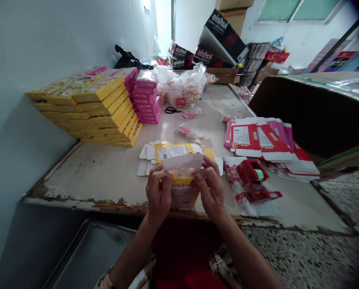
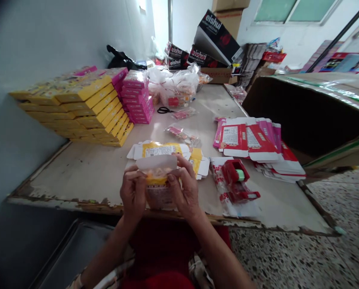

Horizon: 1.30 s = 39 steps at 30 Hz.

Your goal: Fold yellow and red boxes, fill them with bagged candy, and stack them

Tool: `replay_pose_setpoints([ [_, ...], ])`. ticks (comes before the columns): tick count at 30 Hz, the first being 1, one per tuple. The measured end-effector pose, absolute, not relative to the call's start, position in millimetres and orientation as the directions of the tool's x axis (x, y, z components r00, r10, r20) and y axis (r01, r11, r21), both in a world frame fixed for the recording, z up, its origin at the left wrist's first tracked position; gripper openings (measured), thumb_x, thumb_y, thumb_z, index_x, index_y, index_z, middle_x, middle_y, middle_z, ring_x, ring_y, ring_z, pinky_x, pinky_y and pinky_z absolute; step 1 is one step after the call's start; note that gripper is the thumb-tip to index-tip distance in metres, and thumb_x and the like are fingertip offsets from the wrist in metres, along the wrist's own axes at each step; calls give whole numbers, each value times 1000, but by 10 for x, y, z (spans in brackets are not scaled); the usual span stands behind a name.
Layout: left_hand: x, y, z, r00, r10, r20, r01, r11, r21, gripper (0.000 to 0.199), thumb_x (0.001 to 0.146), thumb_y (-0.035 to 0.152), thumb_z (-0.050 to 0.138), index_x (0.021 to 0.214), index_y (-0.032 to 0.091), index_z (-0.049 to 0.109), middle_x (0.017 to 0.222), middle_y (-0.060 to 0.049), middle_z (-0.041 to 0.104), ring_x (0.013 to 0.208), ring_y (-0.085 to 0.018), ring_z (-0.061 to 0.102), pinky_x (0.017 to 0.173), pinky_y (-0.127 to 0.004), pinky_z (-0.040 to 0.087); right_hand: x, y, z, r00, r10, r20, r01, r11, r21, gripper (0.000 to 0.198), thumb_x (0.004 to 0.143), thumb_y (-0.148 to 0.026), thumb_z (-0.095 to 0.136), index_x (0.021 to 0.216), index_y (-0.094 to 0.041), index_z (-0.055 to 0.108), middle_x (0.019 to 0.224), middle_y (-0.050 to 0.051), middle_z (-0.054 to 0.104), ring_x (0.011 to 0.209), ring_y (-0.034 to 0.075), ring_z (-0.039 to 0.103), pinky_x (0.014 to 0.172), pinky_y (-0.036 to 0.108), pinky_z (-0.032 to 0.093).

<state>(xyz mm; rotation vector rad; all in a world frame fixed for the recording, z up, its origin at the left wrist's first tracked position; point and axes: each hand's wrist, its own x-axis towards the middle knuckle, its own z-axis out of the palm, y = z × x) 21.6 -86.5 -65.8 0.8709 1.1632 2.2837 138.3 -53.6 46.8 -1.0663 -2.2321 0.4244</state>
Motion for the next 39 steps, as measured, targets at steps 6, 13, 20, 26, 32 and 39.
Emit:
replay_pose_setpoints([
  [6,21,-849,-558,-607,774,181,-533,-565,630,38,86,26,80,119,27,61,106,-3,76,101,-20,74,96,-38,59,1368,-407,686,-536,790,297,366,535,-762,43,99,-28,64,135,-42,45,110,1,67,93,21,68,74,36,63],
  [13,-156,-867,-700,-599,661,451,-219,-677,702,11,81,21,84,89,21,76,108,-7,80,105,-26,76,98,-44,61,1484,-296,910,-805,542,241,409,802,-435,29,100,-22,63,126,-31,72,132,7,71,124,25,67,109,48,53],
  [20,-253,-1022,-497,-464,813,351,-339,-529,778,22,76,23,88,87,18,70,112,-9,79,106,-24,76,91,-34,63,1389,-380,1101,-780,604,164,468,736,-488,20,92,-27,75,111,-22,81,115,10,79,107,24,76,98,38,60],
  [26,-353,-1050,-284,-448,843,299,-270,-446,853,15,76,23,87,87,16,78,92,-7,81,86,-21,79,80,-29,65,1251,-413,1205,-655,756,8,612,536,-581,20,85,-32,80,103,-23,83,97,4,83,85,23,79,77,35,65],
  [32,-398,-1019,-223,-415,872,261,-352,-418,837,12,75,23,88,77,16,78,92,-8,83,86,-21,79,83,-31,65,1235,-347,1187,-597,798,-81,588,367,-721,19,79,-33,83,96,-26,85,99,3,83,92,26,79,86,39,64],
  [39,-573,-1002,-409,-295,864,408,-194,-473,860,9,81,25,85,89,22,83,109,-7,81,103,-24,77,100,-37,59,1343,-320,1258,-678,722,-139,582,412,-701,23,83,-28,84,105,-31,83,121,2,78,118,27,72,105,42,57],
])
